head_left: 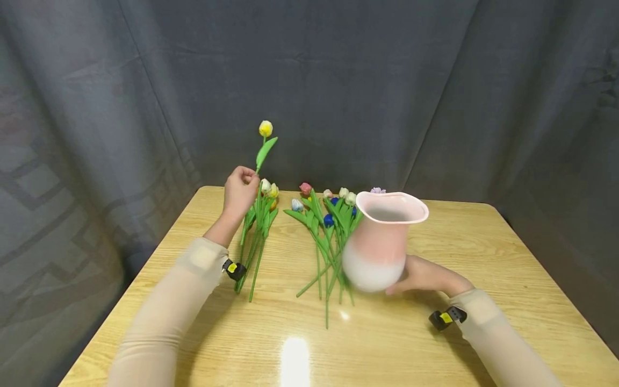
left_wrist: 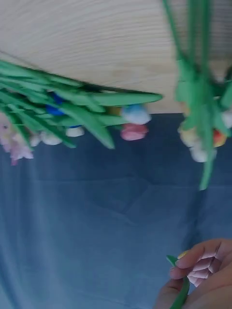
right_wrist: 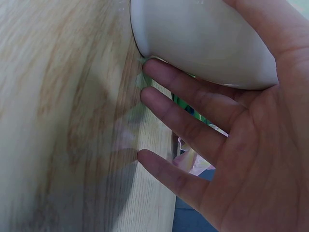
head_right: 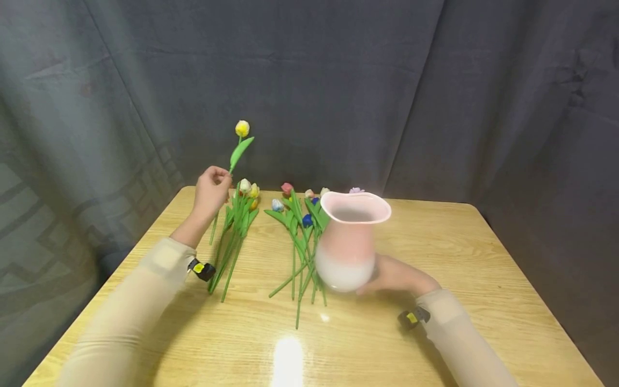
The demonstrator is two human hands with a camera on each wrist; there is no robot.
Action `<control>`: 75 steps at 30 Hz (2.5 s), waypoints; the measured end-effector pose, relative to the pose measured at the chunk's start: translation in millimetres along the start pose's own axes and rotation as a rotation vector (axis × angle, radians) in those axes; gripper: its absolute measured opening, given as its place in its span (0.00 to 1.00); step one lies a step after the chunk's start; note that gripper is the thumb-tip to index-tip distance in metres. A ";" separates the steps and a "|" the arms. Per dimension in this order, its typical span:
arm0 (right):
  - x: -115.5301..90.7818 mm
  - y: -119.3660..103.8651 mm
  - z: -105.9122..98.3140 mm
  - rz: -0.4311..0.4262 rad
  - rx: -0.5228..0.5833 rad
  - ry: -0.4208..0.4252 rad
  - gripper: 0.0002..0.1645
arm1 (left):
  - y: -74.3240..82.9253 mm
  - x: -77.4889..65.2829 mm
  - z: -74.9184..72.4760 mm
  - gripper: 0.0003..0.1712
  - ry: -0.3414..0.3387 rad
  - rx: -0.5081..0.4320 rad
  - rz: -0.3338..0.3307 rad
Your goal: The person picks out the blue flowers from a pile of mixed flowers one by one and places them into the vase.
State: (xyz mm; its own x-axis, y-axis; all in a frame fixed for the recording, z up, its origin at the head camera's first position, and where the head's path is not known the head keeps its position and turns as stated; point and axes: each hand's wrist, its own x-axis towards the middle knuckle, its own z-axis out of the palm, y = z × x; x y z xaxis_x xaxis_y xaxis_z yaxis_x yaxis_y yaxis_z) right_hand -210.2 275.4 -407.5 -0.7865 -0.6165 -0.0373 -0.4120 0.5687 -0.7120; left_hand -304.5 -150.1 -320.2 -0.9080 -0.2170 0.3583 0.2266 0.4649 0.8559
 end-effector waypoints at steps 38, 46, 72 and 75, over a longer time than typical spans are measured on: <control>1.5 -3.3 -0.1 0.012 0.014 -0.005 0.53 | -112.3 -31.8 -22.2 0.23 -0.471 0.587 -0.212; 1.2 -2.2 0.0 0.013 0.009 -0.002 0.53 | -98.2 -19.1 -28.8 0.20 -0.519 0.672 -0.208; 0.6 5.1 3.7 0.008 0.026 0.008 0.54 | 22.4 -50.3 89.9 0.15 -0.621 0.438 0.132; 0.8 4.1 3.4 0.006 0.017 0.009 0.54 | 27.3 -58.0 107.5 0.15 -0.676 0.481 0.191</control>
State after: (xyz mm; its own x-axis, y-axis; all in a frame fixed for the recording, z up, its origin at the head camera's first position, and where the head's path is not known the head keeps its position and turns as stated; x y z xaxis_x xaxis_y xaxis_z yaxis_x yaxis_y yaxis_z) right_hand -211.0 275.3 -412.8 -0.7931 -0.6081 -0.0358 -0.3990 0.5629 -0.7238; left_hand -283.5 -32.5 -357.7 -0.9193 0.3905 0.0494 0.3618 0.7888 0.4969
